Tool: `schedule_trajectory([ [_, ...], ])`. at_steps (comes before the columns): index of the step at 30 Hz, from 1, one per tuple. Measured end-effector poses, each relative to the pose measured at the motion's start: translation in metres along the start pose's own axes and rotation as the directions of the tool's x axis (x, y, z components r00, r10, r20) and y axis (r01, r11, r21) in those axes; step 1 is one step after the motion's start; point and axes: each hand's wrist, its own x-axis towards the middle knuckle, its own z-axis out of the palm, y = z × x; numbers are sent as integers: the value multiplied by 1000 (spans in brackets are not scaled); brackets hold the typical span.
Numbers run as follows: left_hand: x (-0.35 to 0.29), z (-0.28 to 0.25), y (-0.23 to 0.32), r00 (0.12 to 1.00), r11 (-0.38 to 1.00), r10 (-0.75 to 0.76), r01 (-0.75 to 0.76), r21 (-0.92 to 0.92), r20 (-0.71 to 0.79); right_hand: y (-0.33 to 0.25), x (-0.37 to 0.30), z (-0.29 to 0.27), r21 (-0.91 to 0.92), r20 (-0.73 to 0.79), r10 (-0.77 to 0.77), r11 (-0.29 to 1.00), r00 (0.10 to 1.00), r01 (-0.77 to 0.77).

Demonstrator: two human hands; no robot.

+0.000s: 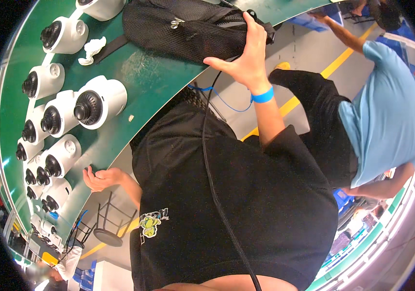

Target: The worker is assembling security camera components and organizing completed units into bins on an assembly line.

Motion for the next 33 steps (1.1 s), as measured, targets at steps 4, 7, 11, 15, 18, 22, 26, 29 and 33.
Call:
schedule_trajectory([
  [4,-2,0,-1,1000,1000,-18,19,-14,14,-14,-4,10,-20,-86,27,999,996,-29],
  [7,-2,0,0,1000,1000,-29,29,-9,11,-31,-3,17,-61,-104,65,996,992,-72],
  [11,-4,0,-1,999,999,-32,33,-9,26,-39,-5,28,-34,-132,91,995,987,-96],
  [15,-4,0,0,999,999,-43,43,-5,20,-42,-5,35,-33,-184,99,994,978,-107],
  [18,-4,0,-3,999,999,-40,40,11,4,-40,-4,47,-41,-252,100,993,962,-114],
  [22,-3,3,-1,1000,1000,-31,31,3,-6,-32,-5,57,-104,-382,20,993,924,-64],
  [26,-2,5,-1,999,999,-33,33,-9,-10,-28,-1,67,-105,-444,-28,994,896,-21],
  [29,-2,3,0,999,1000,-18,18,17,-32,-28,0,70,-118,-443,-47,993,895,-7],
  [33,-5,2,1,999,1000,-22,22,-2,-33,-26,-2,70,-122,-452,-50,993,891,-7],
])
